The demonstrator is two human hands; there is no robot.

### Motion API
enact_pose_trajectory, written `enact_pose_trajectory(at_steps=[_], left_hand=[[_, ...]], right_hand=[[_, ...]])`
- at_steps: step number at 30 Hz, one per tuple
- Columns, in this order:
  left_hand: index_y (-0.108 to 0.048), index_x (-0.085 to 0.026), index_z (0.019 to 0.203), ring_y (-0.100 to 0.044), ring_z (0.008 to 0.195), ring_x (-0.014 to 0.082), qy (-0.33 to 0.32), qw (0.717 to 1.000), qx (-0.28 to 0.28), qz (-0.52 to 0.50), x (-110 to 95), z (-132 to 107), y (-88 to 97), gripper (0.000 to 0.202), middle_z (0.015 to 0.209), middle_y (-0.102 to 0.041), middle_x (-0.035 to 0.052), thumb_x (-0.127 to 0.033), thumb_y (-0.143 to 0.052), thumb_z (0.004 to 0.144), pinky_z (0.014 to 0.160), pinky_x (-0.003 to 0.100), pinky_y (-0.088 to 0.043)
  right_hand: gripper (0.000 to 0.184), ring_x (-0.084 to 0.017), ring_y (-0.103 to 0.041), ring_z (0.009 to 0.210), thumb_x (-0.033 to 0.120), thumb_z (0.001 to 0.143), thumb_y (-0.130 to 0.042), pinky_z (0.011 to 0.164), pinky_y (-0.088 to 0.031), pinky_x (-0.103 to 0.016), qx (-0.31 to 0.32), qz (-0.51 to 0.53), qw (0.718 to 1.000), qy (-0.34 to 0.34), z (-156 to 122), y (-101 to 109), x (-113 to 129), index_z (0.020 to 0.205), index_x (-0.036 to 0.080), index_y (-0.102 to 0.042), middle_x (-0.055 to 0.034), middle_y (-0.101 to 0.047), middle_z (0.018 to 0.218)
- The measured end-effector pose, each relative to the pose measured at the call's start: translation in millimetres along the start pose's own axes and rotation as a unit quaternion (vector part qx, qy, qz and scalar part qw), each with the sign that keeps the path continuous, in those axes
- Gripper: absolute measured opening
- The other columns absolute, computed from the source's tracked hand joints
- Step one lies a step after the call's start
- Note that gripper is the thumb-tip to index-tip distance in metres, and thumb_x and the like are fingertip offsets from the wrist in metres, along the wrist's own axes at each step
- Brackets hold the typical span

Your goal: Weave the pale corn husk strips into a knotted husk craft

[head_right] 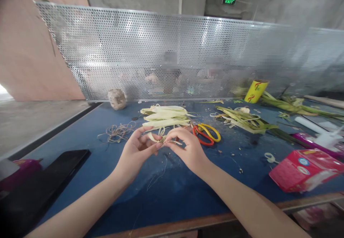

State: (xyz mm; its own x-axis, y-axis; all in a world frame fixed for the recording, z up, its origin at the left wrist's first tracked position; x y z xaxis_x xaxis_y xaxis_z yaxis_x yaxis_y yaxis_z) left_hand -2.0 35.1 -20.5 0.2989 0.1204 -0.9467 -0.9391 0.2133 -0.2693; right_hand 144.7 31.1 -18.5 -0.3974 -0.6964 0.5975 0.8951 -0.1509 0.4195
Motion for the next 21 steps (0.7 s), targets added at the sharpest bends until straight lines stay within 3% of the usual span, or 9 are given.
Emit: enact_pose_trajectory(at_steps=[4,9,16,21], left_hand=[[-0.043,-0.017,0.105,-0.056,0.060,0.0084,-0.005,1.000,0.013,0.008,-0.7,0.2,-0.5,0.049,0.077,-0.065,-0.0002,-0.011,-0.068,0.064,0.053,0.020,-0.045],[-0.042,-0.017,0.111,-0.054,0.055,0.0070,-0.008,0.999,0.028,0.020,-0.7,0.6,-0.3,0.054,0.068,-0.062,-0.0034,-0.010,-0.067,0.064,0.052,0.019,-0.043],[-0.044,-0.019,0.111,-0.060,0.075,0.0125,-0.005,0.999,0.025,0.047,0.2,0.4,1.6,0.052,0.079,-0.065,0.0007,-0.011,-0.066,0.065,0.066,0.024,-0.046],[-0.044,-0.019,0.111,-0.059,0.072,0.0124,-0.013,0.997,0.011,0.075,-0.1,0.5,3.1,0.050,0.082,-0.064,0.0025,-0.014,-0.066,0.066,0.059,0.023,-0.044]], right_hand=[[0.004,-0.019,-0.059,0.087,0.021,0.081,-0.053,0.076,-0.047,-0.032,0.038,0.019,0.998,-0.053,-0.6,-1.4,-5.0,0.078,0.021,-0.055,-0.0053,-0.064,0.088],[0.005,-0.019,-0.058,0.093,0.021,0.084,-0.047,0.083,-0.045,-0.033,0.091,0.039,0.994,-0.044,-0.8,-2.2,-2.5,0.082,0.021,-0.052,-0.0054,-0.063,0.094],[0.003,-0.017,-0.057,0.080,0.020,0.083,-0.049,0.073,-0.046,-0.028,0.076,0.010,0.996,-0.051,-0.1,-1.9,-3.6,0.080,0.021,-0.051,-0.0029,-0.058,0.080],[0.003,-0.016,-0.058,0.075,0.022,0.081,-0.050,0.068,-0.047,-0.027,0.072,0.008,0.995,-0.073,0.1,-2.4,-6.0,0.079,0.021,-0.052,-0.0032,-0.059,0.079]])
Point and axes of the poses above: each hand's wrist, its own z-axis towards the middle knuckle, its own y-axis out of the back of the hand, x = y × z, the point moved 3 cm from there along z, towards the middle knuckle
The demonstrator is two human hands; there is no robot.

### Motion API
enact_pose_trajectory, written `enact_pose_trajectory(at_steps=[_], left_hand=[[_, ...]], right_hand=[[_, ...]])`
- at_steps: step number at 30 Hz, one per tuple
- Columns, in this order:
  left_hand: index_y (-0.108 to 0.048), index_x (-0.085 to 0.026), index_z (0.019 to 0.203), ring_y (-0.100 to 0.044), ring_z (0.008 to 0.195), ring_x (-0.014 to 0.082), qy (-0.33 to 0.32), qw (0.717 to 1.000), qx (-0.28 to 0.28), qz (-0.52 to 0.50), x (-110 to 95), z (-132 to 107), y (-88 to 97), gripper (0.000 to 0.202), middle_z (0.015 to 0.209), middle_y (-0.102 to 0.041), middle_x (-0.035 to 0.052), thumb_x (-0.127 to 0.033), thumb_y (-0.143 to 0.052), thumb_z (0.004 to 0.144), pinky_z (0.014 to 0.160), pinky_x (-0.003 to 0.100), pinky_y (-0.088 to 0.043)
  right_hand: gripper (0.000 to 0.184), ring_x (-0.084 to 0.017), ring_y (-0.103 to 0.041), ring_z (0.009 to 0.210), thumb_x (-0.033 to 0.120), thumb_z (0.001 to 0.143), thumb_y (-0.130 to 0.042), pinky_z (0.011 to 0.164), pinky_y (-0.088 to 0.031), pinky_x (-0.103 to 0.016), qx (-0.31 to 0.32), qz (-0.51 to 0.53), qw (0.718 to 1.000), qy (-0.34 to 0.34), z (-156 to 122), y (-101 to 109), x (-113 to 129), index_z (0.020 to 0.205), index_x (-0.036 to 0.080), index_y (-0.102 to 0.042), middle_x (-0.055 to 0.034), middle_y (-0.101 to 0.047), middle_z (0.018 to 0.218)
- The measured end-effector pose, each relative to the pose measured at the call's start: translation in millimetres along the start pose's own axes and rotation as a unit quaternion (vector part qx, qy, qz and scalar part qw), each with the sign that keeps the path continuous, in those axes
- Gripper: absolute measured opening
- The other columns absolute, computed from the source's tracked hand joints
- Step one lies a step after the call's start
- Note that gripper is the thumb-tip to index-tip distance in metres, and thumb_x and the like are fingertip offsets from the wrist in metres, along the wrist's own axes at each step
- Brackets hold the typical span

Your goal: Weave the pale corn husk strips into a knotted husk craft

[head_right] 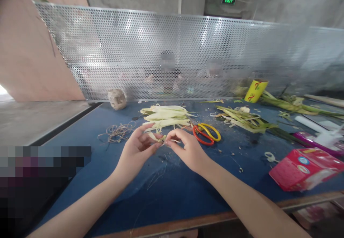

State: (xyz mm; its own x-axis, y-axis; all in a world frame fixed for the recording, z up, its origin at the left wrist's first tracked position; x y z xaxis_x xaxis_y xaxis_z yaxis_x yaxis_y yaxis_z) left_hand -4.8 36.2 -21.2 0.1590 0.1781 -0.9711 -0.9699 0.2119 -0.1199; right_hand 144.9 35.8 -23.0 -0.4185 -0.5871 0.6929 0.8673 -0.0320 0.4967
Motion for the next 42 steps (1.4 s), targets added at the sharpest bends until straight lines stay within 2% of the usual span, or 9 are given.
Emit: enact_pose_trajectory(at_steps=[9,13,18,21,25,31,35,38,42], left_hand=[[-0.039,-0.018,0.114,-0.055,0.064,0.0095,-0.003,1.000,0.021,-0.007,1.1,0.9,-2.8,0.052,0.084,-0.062,0.0025,-0.012,-0.063,0.068,0.051,0.020,-0.044],[-0.041,-0.018,0.115,-0.053,0.061,0.0076,-0.003,1.000,0.028,-0.002,0.4,0.4,-2.7,0.053,0.085,-0.063,0.0025,-0.014,-0.065,0.068,0.052,0.020,-0.043],[-0.042,-0.018,0.112,-0.057,0.067,0.0090,0.001,1.000,0.007,0.013,-0.5,0.6,0.0,0.053,0.083,-0.062,0.0010,-0.013,-0.067,0.065,0.058,0.021,-0.044],[-0.042,-0.018,0.112,-0.059,0.069,0.0101,-0.001,1.000,0.005,0.013,-0.4,2.1,0.8,0.055,0.082,-0.063,0.0011,-0.011,-0.067,0.064,0.058,0.021,-0.045],[-0.042,-0.018,0.110,-0.060,0.065,0.0115,0.003,1.000,-0.001,-0.011,0.4,3.0,1.3,0.057,0.083,-0.063,0.0020,-0.010,-0.069,0.061,0.051,0.021,-0.046],[-0.042,-0.018,0.112,-0.060,0.062,0.0118,-0.007,0.999,0.011,-0.043,0.6,0.8,-1.4,0.057,0.083,-0.064,0.0023,-0.009,-0.068,0.062,0.047,0.021,-0.047],[-0.041,-0.019,0.113,-0.058,0.061,0.0104,-0.002,0.999,0.026,-0.037,2.0,0.1,-2.4,0.059,0.085,-0.063,0.0024,-0.009,-0.068,0.061,0.047,0.020,-0.047],[-0.042,-0.018,0.113,-0.057,0.059,0.0103,0.009,0.999,0.024,-0.045,3.6,0.6,-2.0,0.059,0.085,-0.063,0.0024,-0.010,-0.069,0.061,0.044,0.020,-0.046],[-0.044,-0.015,0.111,-0.054,0.052,0.0066,0.059,0.995,0.004,-0.078,6.0,0.8,-0.4,0.059,0.085,-0.064,0.0026,-0.011,-0.072,0.059,0.042,0.019,-0.042]], right_hand=[[0.005,-0.013,-0.057,0.063,0.024,0.082,-0.049,0.055,-0.045,-0.023,0.039,0.054,0.994,-0.085,0.1,-3.2,-8.3,0.081,0.019,-0.051,0.0006,-0.057,0.070],[0.005,-0.014,-0.059,0.068,0.024,0.080,-0.051,0.058,-0.046,-0.024,0.045,0.078,0.990,-0.106,0.1,-2.8,-6.3,0.079,0.019,-0.050,0.0002,-0.058,0.071],[0.003,-0.014,-0.063,0.075,0.019,0.079,-0.053,0.071,-0.049,-0.027,0.046,0.149,0.981,-0.119,0.5,-2.6,-1.5,0.077,0.019,-0.052,-0.0006,-0.064,0.074],[0.003,-0.013,-0.063,0.074,0.017,0.077,-0.055,0.070,-0.049,-0.026,0.032,0.176,0.976,-0.122,0.4,-2.3,-0.5,0.075,0.018,-0.053,-0.0006,-0.064,0.074],[0.005,-0.012,-0.064,0.064,0.021,0.078,-0.057,0.062,-0.051,-0.025,0.040,0.235,0.961,-0.144,-0.3,-3.7,-0.6,0.076,0.018,-0.053,0.0010,-0.063,0.068],[0.013,-0.010,-0.061,0.052,0.026,0.077,-0.060,0.052,-0.049,-0.022,0.053,0.312,0.927,-0.201,-1.6,-6.3,-5.6,0.082,0.018,-0.051,0.0026,-0.061,0.064],[0.013,-0.008,-0.058,0.044,0.025,0.080,-0.055,0.046,-0.047,-0.019,0.089,0.350,0.911,-0.198,-1.7,-10.7,-6.1,0.085,0.018,-0.046,0.0043,-0.059,0.059],[0.014,-0.008,-0.057,0.040,0.024,0.081,-0.054,0.039,-0.046,-0.018,0.081,0.314,0.927,-0.188,-1.4,-11.2,-4.1,0.089,0.019,-0.044,0.0039,-0.058,0.065],[0.032,-0.009,-0.059,0.043,0.023,0.079,-0.054,0.028,-0.043,-0.018,0.044,0.240,0.958,-0.150,-2.2,-7.4,-2.5,0.108,0.025,-0.041,-0.0034,-0.055,0.095]])
Point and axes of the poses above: each hand's wrist, its own z-axis towards the middle knuckle, its own y-axis out of the back of the hand, x = y × z, the point moved 3 cm from there along z, towards the middle knuckle
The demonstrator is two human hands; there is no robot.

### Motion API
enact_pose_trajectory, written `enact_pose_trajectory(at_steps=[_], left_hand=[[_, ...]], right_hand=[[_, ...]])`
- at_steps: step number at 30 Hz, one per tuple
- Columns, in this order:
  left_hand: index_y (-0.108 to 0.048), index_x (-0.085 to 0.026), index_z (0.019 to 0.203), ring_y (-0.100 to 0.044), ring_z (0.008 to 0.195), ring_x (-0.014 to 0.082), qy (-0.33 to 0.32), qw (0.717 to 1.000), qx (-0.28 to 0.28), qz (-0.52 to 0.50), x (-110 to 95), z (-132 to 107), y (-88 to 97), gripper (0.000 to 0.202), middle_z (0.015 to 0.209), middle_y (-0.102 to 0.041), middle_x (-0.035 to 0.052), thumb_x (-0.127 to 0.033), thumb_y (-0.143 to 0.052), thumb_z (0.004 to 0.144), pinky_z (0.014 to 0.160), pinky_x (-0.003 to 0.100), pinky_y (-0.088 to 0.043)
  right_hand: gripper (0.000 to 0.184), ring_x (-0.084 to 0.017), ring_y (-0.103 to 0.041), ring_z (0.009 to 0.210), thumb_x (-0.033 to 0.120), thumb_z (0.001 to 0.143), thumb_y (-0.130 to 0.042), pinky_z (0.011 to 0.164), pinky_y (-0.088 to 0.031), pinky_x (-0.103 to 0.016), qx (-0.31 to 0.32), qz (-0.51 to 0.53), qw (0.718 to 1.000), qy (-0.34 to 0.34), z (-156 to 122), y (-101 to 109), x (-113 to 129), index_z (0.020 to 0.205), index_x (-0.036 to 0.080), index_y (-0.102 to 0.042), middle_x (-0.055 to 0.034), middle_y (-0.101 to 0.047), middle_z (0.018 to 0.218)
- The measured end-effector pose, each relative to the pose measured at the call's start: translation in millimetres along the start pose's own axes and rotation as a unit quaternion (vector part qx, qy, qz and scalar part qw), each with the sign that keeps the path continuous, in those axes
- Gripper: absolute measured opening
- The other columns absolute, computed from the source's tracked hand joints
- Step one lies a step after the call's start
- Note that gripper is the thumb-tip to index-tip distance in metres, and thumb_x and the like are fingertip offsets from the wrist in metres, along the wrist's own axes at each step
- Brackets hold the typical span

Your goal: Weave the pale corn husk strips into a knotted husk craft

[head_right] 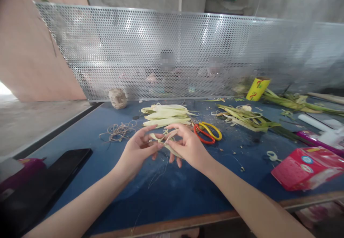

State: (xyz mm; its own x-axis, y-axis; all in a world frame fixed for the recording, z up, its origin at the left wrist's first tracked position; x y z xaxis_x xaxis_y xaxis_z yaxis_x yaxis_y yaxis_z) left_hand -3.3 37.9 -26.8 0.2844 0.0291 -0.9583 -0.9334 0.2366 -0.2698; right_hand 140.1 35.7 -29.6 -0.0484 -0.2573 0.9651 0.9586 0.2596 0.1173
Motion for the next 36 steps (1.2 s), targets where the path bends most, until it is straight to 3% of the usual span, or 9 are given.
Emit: enact_pose_trajectory(at_steps=[7,11,15,18,21,25,28,31,36], left_hand=[[-0.047,-0.014,0.108,-0.048,0.043,0.0029,0.080,0.995,-0.003,-0.063,0.4,1.5,2.6,0.061,0.074,-0.064,-0.0013,-0.012,-0.076,0.054,0.039,0.017,-0.036],[-0.046,-0.014,0.107,-0.054,0.050,0.0059,0.064,0.997,0.002,-0.038,-0.3,1.8,2.4,0.058,0.084,-0.064,0.0026,-0.012,-0.074,0.056,0.039,0.018,-0.038],[-0.044,-0.015,0.108,-0.059,0.057,0.0112,0.022,1.000,0.021,-0.002,-1.6,1.1,0.2,0.059,0.081,-0.063,0.0026,-0.010,-0.072,0.057,0.038,0.019,-0.041],[-0.042,-0.015,0.109,-0.056,0.052,0.0095,0.002,0.999,0.042,0.021,-1.9,0.7,-1.4,0.058,0.079,-0.062,0.0014,-0.010,-0.071,0.059,0.039,0.020,-0.043],[-0.040,-0.015,0.111,-0.054,0.050,0.0081,-0.021,0.998,0.045,0.042,-2.3,0.6,-1.6,0.058,0.078,-0.062,0.0011,-0.011,-0.069,0.062,0.039,0.021,-0.045],[-0.038,-0.015,0.111,-0.057,0.058,0.0111,-0.030,0.997,0.058,0.043,-1.5,0.5,-2.7,0.057,0.079,-0.061,0.0023,-0.010,-0.068,0.063,0.039,0.020,-0.046],[-0.035,-0.017,0.111,-0.057,0.060,0.0125,-0.038,0.996,0.074,0.032,-0.9,0.3,-4.4,0.059,0.078,-0.059,0.0011,-0.009,-0.067,0.063,0.037,0.019,-0.045],[-0.028,-0.020,0.115,-0.057,0.060,0.0126,-0.048,0.997,0.053,0.022,-0.8,0.2,-3.8,0.069,0.079,-0.057,-0.0001,-0.008,-0.068,0.061,0.036,0.020,-0.046],[-0.028,-0.022,0.117,-0.058,0.063,0.0131,-0.052,0.998,0.035,0.031,-1.0,-1.2,-3.7,0.071,0.082,-0.053,-0.0004,-0.010,-0.068,0.061,0.037,0.019,-0.048]], right_hand=[[0.039,-0.009,-0.058,0.065,0.010,0.078,-0.051,0.047,-0.052,-0.022,0.051,-0.207,0.964,0.156,-3.3,3.2,2.1,0.112,0.030,-0.054,-0.0060,-0.043,0.116],[0.023,-0.009,-0.054,0.067,0.013,0.078,-0.056,0.059,-0.049,-0.026,-0.006,-0.307,0.912,0.271,-5.4,7.9,9.1,0.097,0.026,-0.062,-0.0055,-0.048,0.108],[0.007,-0.012,-0.053,0.072,0.018,0.076,-0.062,0.061,-0.044,-0.025,-0.046,-0.334,0.888,0.313,-6.0,10.8,12.5,0.082,0.021,-0.063,-0.0040,-0.054,0.089],[0.010,-0.011,-0.049,0.062,0.024,0.075,-0.063,0.055,-0.040,-0.023,-0.031,-0.296,0.920,0.254,-2.6,9.8,10.0,0.070,0.018,-0.058,-0.0009,-0.052,0.070],[0.022,-0.009,-0.042,0.050,0.033,0.077,-0.059,0.048,-0.035,-0.022,0.010,-0.228,0.968,0.104,2.5,8.5,1.4,0.063,0.016,-0.053,0.0026,-0.047,0.057],[0.033,-0.007,-0.039,0.045,0.045,0.078,-0.054,0.044,-0.030,-0.021,0.083,-0.129,0.987,-0.039,5.7,6.3,-10.0,0.067,0.014,-0.058,0.0029,-0.047,0.053],[0.035,-0.007,-0.038,0.044,0.048,0.076,-0.054,0.043,-0.029,-0.021,0.114,-0.045,0.990,-0.076,6.3,4.0,-14.7,0.081,0.014,-0.062,0.0033,-0.047,0.052],[0.038,-0.006,-0.036,0.045,0.045,0.073,-0.060,0.043,-0.027,-0.021,0.073,-0.011,0.994,-0.075,7.1,4.1,-16.4,0.096,0.014,-0.061,0.0043,-0.046,0.053],[0.030,-0.006,-0.036,0.045,0.040,0.068,-0.066,0.043,-0.025,-0.021,0.014,-0.001,0.998,-0.069,7.0,4.6,-16.6,0.084,0.015,-0.059,0.0032,-0.050,0.057]])
Point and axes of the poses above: each hand's wrist, its own z-axis towards the middle knuckle, its own y-axis out of the back of the hand, x = y × z, the point moved 3 cm from there along z, towards the middle knuckle
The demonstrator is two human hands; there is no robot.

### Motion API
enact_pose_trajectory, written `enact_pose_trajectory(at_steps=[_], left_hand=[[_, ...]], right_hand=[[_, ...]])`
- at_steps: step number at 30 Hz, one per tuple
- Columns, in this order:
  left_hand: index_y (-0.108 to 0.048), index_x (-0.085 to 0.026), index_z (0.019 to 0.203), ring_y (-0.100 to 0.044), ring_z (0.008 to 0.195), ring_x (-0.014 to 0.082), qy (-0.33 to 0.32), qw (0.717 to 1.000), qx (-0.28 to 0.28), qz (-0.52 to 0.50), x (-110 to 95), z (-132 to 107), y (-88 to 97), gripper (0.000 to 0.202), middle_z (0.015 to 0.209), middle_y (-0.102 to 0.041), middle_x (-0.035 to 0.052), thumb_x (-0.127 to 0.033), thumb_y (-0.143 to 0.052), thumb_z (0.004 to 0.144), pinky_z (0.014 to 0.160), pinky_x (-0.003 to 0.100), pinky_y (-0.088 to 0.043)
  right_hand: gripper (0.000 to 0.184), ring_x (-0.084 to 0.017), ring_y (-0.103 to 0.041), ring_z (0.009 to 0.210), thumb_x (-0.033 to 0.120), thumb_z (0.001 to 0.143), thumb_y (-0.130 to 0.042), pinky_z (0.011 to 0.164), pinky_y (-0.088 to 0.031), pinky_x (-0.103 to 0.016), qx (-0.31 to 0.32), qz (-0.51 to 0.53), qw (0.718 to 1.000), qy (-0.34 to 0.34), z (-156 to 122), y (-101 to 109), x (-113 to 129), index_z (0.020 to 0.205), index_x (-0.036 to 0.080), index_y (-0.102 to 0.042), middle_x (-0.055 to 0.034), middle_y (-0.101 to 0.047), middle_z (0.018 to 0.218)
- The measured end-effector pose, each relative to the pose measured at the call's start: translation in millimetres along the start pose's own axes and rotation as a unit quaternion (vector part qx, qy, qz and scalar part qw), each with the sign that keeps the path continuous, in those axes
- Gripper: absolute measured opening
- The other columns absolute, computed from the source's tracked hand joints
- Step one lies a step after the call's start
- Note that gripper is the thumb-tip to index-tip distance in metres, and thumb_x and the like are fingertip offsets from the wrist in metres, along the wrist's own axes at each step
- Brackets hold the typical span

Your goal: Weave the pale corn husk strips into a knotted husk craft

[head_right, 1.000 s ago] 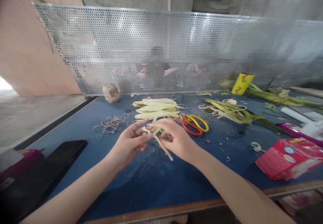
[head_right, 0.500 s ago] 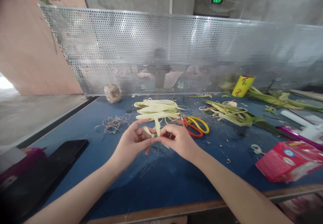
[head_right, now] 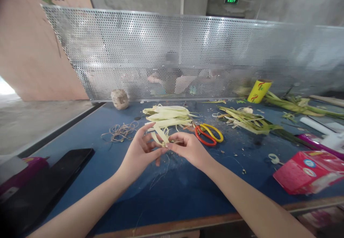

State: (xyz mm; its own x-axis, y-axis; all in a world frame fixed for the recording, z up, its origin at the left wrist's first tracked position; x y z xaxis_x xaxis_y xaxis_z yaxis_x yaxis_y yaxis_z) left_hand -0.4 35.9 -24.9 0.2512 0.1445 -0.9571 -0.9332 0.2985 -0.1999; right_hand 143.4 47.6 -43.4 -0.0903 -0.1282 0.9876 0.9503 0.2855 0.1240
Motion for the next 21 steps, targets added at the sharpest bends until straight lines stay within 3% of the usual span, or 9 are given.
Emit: enact_pose_trajectory(at_steps=[8,13,21], left_hand=[[-0.027,-0.023,0.117,-0.057,0.073,0.0161,-0.009,0.999,0.019,0.034,-1.2,-1.7,-2.2,0.066,0.090,-0.051,0.0025,-0.008,-0.064,0.064,0.038,0.021,-0.049],[-0.027,-0.024,0.118,-0.057,0.071,0.0149,-0.020,0.997,0.023,0.066,-0.1,-2.7,-2.0,0.065,0.087,-0.049,0.0005,-0.008,-0.063,0.066,0.041,0.022,-0.050],[-0.032,-0.021,0.115,-0.057,0.062,0.0127,-0.003,0.999,0.013,0.032,1.8,-1.6,-1.1,0.062,0.080,-0.052,-0.0013,-0.012,-0.066,0.064,0.042,0.023,-0.050]], right_hand=[[0.033,-0.003,-0.030,0.040,0.029,0.064,-0.071,0.042,-0.022,-0.020,0.000,0.142,0.989,-0.038,-1.6,-4.3,-3.4,0.091,0.016,-0.057,0.0082,-0.044,0.049],[0.021,-0.002,-0.023,0.040,0.023,0.065,-0.071,0.043,-0.021,-0.019,0.041,0.258,0.962,-0.074,-1.4,-8.8,-5.0,0.074,0.017,-0.054,0.0107,-0.034,0.047],[0.022,-0.004,-0.032,0.042,0.029,0.064,-0.072,0.043,-0.024,-0.020,0.024,0.153,0.988,0.004,-1.3,-5.8,0.6,0.068,0.016,-0.054,0.0067,-0.047,0.053]])
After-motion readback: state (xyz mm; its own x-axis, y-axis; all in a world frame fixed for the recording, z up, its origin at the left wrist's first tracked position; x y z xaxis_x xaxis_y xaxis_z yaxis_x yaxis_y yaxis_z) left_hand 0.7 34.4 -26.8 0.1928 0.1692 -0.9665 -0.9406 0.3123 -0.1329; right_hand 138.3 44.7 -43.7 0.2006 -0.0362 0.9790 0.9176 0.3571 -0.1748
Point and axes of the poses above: each hand's wrist, its own z-axis towards the middle knuckle, its own y-axis out of the back of the hand, x = y × z, the point moved 3 cm from there along z, towards the middle knuckle
